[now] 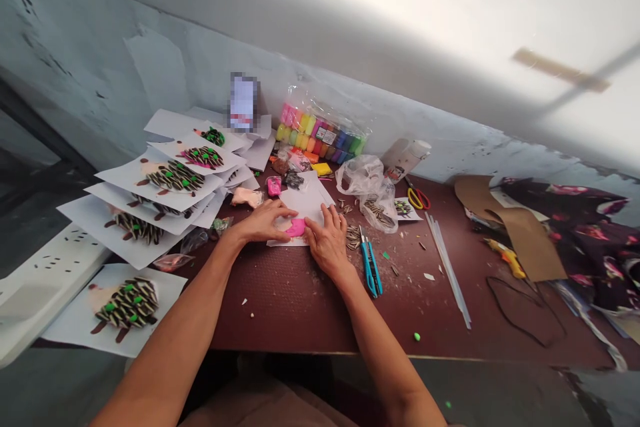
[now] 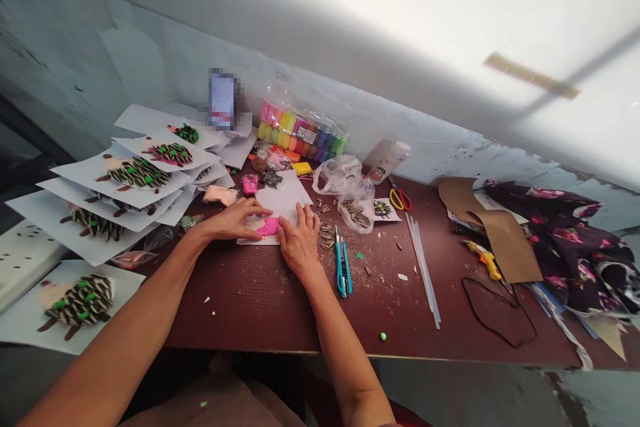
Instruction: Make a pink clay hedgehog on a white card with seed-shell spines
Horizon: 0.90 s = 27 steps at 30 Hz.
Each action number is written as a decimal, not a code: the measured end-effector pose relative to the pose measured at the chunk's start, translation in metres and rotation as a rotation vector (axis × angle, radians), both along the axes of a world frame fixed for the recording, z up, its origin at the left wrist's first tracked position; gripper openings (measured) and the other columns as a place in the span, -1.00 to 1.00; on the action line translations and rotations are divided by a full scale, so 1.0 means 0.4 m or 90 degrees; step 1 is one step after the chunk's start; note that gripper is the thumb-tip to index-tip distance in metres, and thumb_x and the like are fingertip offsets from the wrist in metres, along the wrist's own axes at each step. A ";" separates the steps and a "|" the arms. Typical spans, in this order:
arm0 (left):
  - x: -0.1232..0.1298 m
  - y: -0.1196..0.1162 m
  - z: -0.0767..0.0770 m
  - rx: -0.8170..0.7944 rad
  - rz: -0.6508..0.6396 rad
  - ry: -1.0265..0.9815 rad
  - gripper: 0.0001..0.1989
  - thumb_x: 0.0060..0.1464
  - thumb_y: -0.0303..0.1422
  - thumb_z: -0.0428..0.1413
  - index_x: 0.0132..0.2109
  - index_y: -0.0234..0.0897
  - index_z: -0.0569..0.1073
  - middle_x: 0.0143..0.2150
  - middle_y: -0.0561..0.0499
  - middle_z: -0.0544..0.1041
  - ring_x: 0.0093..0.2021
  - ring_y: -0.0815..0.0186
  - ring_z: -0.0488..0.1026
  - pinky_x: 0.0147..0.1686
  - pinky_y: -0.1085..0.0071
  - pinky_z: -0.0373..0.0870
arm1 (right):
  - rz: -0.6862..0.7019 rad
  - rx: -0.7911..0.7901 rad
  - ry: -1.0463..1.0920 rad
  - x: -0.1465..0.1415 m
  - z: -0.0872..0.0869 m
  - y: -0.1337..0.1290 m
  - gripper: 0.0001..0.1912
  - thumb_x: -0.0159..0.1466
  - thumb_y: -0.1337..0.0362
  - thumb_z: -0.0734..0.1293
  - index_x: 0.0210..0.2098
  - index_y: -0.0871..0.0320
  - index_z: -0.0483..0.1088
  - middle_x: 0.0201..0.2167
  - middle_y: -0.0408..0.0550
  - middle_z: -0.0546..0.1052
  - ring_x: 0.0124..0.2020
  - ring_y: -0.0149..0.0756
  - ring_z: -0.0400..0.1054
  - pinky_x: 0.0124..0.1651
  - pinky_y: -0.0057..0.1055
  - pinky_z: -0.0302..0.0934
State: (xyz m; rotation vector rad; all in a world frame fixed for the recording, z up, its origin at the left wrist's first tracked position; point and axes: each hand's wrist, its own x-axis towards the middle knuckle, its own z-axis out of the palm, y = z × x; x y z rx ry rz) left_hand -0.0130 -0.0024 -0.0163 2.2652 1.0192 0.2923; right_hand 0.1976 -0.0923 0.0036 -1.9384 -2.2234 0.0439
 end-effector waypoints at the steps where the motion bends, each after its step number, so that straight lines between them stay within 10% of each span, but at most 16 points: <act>1: 0.000 0.000 0.000 0.000 0.002 0.003 -0.32 -0.03 -0.04 0.28 0.25 -0.09 0.48 0.05 -0.08 0.44 0.06 0.04 0.33 0.14 0.18 0.23 | 0.001 0.006 -0.003 0.001 -0.003 -0.001 -0.66 0.45 0.15 0.26 0.15 -0.08 0.51 0.42 0.08 0.20 0.47 0.04 -0.07 0.41 0.06 -0.14; 27: -0.024 0.008 0.016 -0.026 -0.019 -0.016 -0.35 -0.04 -0.30 0.18 0.26 -0.15 0.45 0.09 -0.04 0.47 0.12 0.09 0.36 0.21 0.22 0.26 | 0.050 0.092 0.011 0.006 -0.009 -0.059 -0.64 0.45 0.13 0.24 0.19 -0.11 0.46 0.39 0.04 0.24 0.46 0.01 -0.07 0.40 0.05 -0.12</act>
